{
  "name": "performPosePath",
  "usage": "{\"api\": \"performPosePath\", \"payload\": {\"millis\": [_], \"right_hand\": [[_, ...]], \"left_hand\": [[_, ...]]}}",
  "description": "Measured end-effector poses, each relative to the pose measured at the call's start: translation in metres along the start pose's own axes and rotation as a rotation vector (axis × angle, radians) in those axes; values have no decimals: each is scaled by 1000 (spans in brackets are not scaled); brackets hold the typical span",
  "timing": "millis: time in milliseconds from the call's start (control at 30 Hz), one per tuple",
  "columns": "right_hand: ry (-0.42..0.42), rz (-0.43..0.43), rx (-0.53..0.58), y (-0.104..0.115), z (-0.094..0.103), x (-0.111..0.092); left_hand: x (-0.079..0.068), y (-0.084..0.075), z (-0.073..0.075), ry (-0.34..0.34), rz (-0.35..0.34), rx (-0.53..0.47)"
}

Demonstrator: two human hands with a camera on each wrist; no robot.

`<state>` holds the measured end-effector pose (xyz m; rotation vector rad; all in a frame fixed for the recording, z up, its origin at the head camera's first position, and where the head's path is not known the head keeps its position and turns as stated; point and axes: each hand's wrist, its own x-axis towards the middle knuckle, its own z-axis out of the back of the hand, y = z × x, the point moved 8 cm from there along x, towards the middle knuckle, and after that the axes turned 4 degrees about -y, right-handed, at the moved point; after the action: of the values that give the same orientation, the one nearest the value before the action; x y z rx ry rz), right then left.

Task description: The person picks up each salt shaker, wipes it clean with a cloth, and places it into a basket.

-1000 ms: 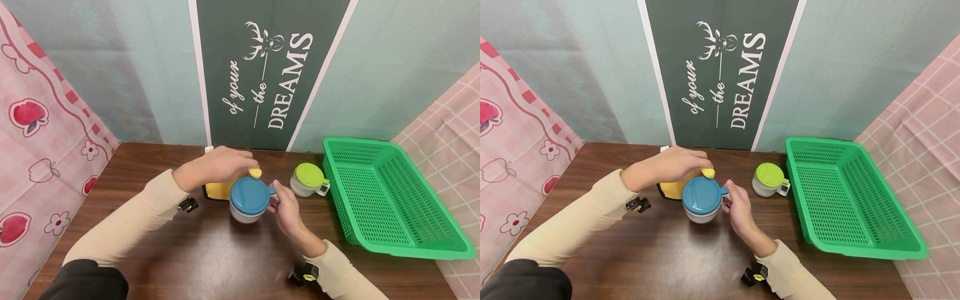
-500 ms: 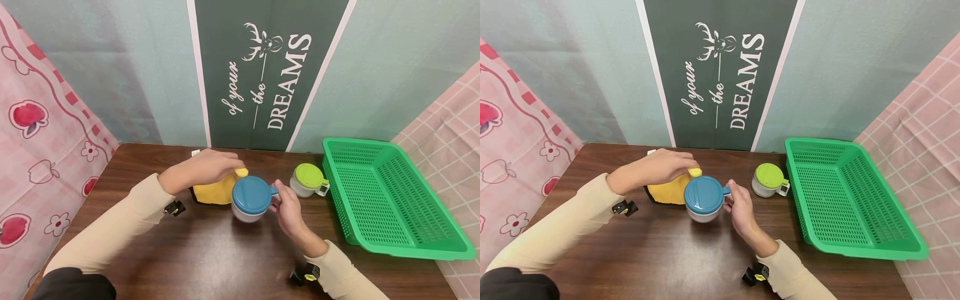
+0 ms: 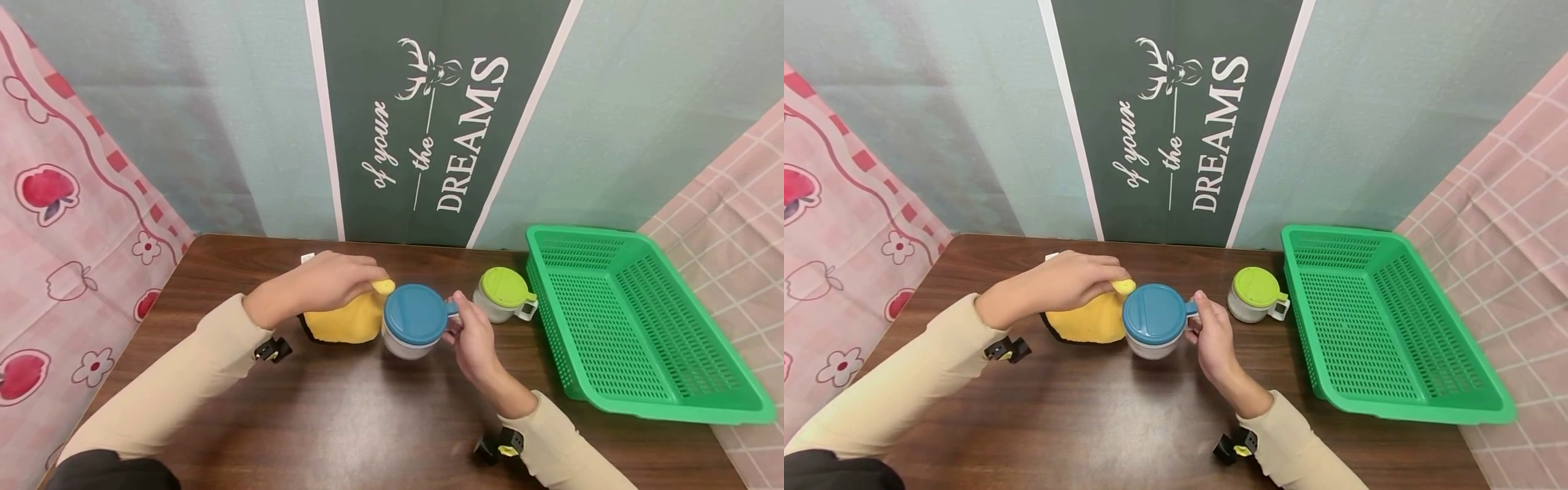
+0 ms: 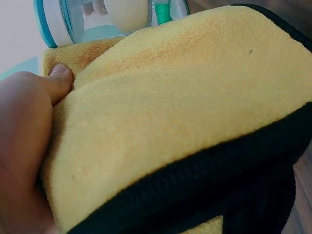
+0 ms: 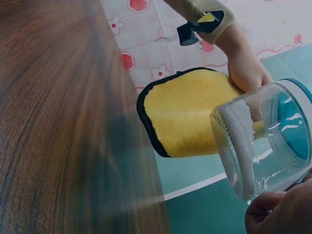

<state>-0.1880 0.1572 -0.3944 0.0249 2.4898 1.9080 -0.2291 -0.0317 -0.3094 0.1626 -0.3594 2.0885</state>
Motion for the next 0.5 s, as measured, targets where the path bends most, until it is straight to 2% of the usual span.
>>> {"api": "performPosePath", "payload": {"millis": [500], "right_hand": [[-11, -6, 6, 2, 1, -1]], "left_hand": [[-10, -8, 4, -26, -31, 1]]}}
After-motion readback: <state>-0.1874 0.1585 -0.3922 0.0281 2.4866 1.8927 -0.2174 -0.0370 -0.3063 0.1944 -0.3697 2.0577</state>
